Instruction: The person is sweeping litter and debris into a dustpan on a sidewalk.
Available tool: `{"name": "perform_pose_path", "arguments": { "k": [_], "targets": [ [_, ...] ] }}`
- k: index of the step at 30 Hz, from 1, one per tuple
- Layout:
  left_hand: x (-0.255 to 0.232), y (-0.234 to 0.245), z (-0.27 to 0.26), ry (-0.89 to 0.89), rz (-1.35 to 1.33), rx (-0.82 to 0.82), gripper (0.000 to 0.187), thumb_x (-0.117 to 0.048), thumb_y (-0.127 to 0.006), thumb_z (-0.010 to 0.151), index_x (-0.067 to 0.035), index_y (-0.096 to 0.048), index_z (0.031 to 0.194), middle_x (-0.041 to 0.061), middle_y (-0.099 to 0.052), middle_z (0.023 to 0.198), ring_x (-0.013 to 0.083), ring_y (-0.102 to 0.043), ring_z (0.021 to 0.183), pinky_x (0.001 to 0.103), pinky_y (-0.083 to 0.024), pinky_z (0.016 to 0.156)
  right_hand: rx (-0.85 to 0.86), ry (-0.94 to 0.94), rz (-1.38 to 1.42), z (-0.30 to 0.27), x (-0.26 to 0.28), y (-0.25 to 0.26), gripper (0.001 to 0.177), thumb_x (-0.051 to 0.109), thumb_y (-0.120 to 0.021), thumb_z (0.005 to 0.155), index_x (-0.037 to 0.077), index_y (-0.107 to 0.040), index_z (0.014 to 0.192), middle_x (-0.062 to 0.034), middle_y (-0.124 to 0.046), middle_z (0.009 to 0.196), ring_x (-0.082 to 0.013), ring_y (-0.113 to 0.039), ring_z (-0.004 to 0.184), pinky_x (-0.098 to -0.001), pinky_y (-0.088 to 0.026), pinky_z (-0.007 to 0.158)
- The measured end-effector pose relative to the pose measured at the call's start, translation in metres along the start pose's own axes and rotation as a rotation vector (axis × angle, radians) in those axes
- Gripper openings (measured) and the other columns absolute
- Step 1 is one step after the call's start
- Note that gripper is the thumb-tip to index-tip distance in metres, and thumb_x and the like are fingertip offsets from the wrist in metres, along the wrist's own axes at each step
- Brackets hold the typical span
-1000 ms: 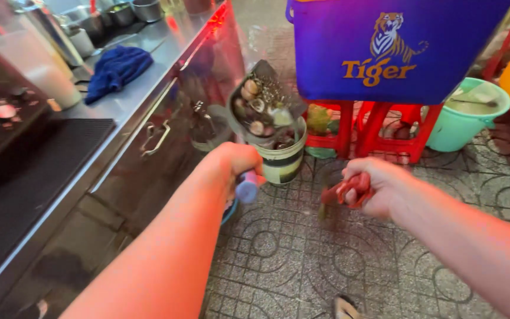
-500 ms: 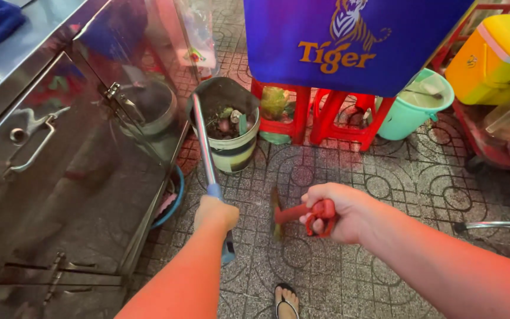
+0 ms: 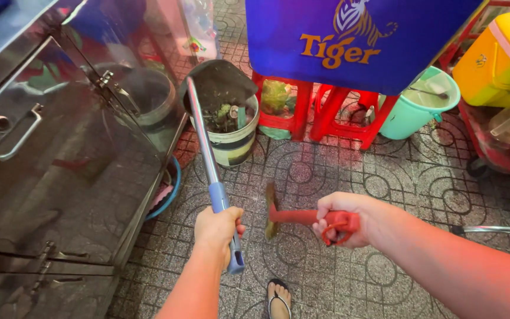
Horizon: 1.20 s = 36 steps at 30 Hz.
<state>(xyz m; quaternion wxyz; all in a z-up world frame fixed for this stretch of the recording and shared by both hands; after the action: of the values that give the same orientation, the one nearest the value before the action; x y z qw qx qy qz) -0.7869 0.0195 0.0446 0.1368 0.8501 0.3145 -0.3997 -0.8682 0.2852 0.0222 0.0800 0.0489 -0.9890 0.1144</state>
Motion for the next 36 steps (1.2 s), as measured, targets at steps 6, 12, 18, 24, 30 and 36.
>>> {"name": "perform_pose_path", "arguments": {
  "k": [6,12,18,24,30,36],
  "targets": [
    [-0.015,0.025,-0.024,-0.103,0.044,-0.001,0.014,-0.002,-0.071,0.082,-0.002,-0.059,0.088,0.007,-0.06,0.068,0.0152,-0.056,0.051,0.031,-0.047,0.048,-0.038,0.149,0.025,-0.013,0.003,-0.027,0.044,-0.002,-0.059,0.074,-0.006,-0.047,0.117,-0.0131,-0.055,0.08,-0.0189,-0.061,0.06,-0.0236,-0.044,0.043],
    [-0.017,0.034,-0.042,-0.084,-0.006,0.054,0.014,-0.003,-0.07,0.081,-0.002,-0.057,0.088,0.006,-0.059,0.067,0.0156,-0.055,0.051,0.032,-0.047,0.048,-0.07,0.122,0.056,-0.025,-0.008,-0.032,0.047,-0.002,-0.057,0.075,-0.01,-0.048,0.12,-0.0171,-0.059,0.081,-0.0172,-0.059,0.06,-0.0215,-0.044,0.043],
    [0.01,0.057,-0.03,-0.07,0.183,0.014,0.011,-0.003,-0.07,0.081,-0.001,-0.062,0.089,0.008,-0.06,0.068,0.0174,-0.057,0.052,0.033,-0.047,0.05,-0.034,0.154,-0.034,-0.042,-0.029,-0.022,0.049,0.0,-0.058,0.074,-0.007,-0.051,0.122,-0.0129,-0.06,0.081,-0.0137,-0.06,0.058,-0.0221,-0.043,0.042],
    [-0.001,0.057,-0.019,-0.081,0.099,0.142,0.011,-0.001,-0.07,0.082,0.001,-0.061,0.086,0.006,-0.059,0.067,0.0151,-0.055,0.052,0.031,-0.045,0.047,-0.054,0.194,-0.019,-0.057,-0.069,-0.016,0.048,0.001,-0.059,0.075,-0.005,-0.051,0.123,-0.0136,-0.063,0.083,-0.0131,-0.059,0.057,-0.0228,-0.042,0.042],
    [0.008,0.041,-0.026,0.015,-0.236,0.322,0.015,-0.008,-0.069,0.087,-0.005,-0.055,0.084,0.005,-0.054,0.065,0.0143,-0.051,0.049,0.028,-0.045,0.045,-0.082,0.178,0.07,-0.07,-0.115,-0.014,0.048,0.002,-0.058,0.076,-0.003,-0.049,0.123,-0.014,-0.064,0.086,-0.013,-0.06,0.058,-0.0229,-0.043,0.044],
    [0.003,0.036,-0.063,0.24,-0.697,0.639,0.019,-0.014,-0.064,0.092,-0.013,-0.05,0.079,-0.004,-0.05,0.062,0.0076,-0.051,0.051,0.024,-0.047,0.047,-0.187,0.24,0.079,-0.079,-0.144,-0.001,0.05,-0.001,-0.06,0.075,-0.004,-0.051,0.124,-0.0162,-0.066,0.087,-0.0124,-0.059,0.056,-0.0235,-0.043,0.043]
  ]
}}
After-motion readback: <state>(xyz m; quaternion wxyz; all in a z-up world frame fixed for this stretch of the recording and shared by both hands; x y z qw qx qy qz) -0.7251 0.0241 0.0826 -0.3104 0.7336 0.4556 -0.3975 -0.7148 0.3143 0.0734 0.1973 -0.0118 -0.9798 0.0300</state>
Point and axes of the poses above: each hand's wrist, its own z-axis towards the middle knuckle, its own y-axis out of the back of the hand, x = y × z, the point moved 8 cm from there along z, towards the middle knuckle
